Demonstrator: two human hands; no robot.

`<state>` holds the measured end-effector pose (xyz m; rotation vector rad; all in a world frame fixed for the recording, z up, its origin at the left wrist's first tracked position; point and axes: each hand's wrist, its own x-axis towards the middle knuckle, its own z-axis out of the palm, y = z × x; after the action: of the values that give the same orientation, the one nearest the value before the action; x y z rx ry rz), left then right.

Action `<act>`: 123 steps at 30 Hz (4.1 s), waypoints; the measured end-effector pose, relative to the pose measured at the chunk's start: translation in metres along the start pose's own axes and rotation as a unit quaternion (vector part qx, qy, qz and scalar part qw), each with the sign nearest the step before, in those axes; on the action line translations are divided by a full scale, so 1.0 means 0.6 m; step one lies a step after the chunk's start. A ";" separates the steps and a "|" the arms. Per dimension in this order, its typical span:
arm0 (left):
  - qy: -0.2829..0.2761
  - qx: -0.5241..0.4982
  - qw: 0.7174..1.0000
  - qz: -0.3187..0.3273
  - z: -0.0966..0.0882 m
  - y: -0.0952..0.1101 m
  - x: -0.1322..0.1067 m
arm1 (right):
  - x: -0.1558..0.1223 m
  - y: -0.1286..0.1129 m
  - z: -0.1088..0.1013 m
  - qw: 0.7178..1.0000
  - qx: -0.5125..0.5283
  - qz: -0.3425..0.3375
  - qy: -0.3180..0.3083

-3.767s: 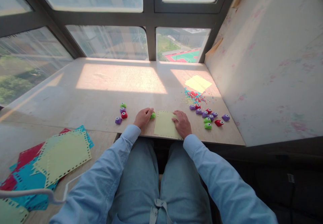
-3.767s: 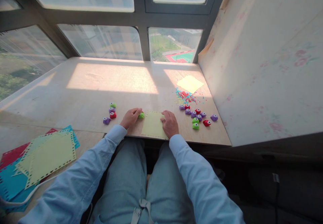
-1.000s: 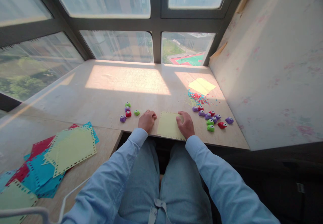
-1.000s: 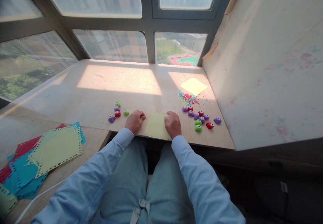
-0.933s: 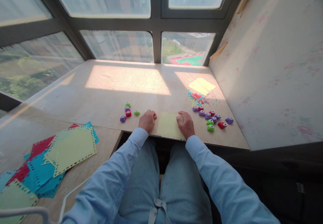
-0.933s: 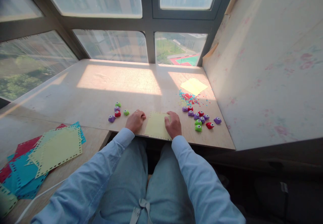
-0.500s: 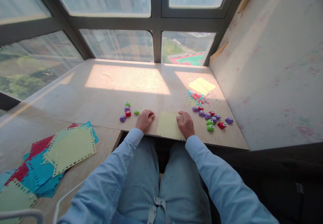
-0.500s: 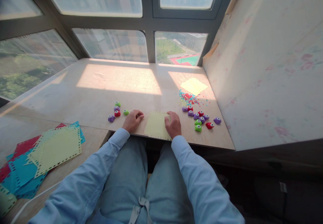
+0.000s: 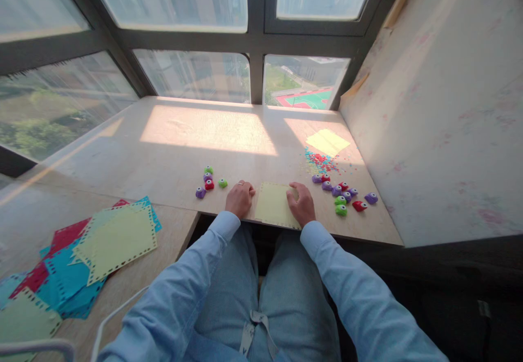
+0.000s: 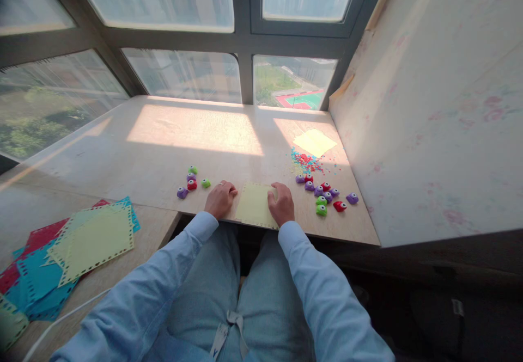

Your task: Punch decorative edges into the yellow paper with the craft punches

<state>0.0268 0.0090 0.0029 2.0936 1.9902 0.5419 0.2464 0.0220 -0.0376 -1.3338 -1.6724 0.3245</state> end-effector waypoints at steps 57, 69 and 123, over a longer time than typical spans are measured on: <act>-0.035 -0.102 0.994 -0.013 -0.005 -0.011 0.043 | -0.002 -0.007 -0.013 0.996 0.052 0.066 0.004; -0.027 -0.171 0.985 -0.015 -0.004 -0.013 0.047 | -0.003 -0.008 -0.014 0.996 0.056 0.067 -0.002; -0.026 -0.421 0.902 -0.091 -0.010 -0.016 0.059 | -0.002 -0.008 -0.016 0.994 0.066 0.082 0.001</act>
<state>0.0167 0.0444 0.0093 1.3512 1.4830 1.0532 0.2509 0.0159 -0.0301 -1.3736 -1.5167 0.5209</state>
